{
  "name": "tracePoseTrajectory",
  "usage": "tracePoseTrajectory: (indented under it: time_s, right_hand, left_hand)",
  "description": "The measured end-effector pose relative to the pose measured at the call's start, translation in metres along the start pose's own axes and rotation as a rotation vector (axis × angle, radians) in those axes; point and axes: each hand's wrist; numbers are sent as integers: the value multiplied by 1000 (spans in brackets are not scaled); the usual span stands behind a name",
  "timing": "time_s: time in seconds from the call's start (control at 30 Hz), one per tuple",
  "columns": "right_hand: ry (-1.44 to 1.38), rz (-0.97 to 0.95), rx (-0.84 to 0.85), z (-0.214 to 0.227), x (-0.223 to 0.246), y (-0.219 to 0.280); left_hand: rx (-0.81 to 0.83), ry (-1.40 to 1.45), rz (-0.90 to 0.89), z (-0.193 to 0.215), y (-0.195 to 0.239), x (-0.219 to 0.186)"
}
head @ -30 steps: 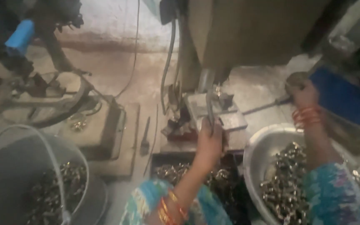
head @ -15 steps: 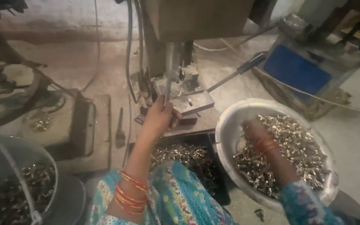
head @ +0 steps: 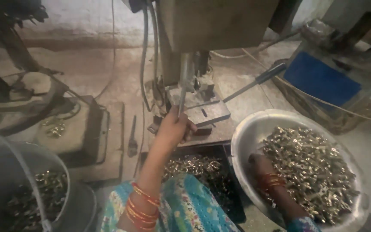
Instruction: The person operates a manual hand press to assemble or process small metal components.
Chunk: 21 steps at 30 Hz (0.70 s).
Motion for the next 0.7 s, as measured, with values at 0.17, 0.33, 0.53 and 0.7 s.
tracePoseTrajectory:
  time_s: [0.17,0.33,0.53,0.7]
  right_hand:
    - [-978,-517,-302,62,31,-9]
    - [-1097,-494,-366,27,19,-23]
    - [-71,-16,-285,-70,-13,-19]
    - [286,24,-527,-28,10,-4]
  left_hand:
    - [-2,-19,-28,1,6,-10]
    - [-16,-72,-14,1,10,-16]
    - [-11,-63,-50,3,9,-15]
    - [-37,-125,-27,1,13,-23]
Point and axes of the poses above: each hand's wrist, its own y-axis away from the middle knuckle, its own z-axis out of the back of the hand, x = y × z, and after that the axes turned 13 degrees about -x, right-handed
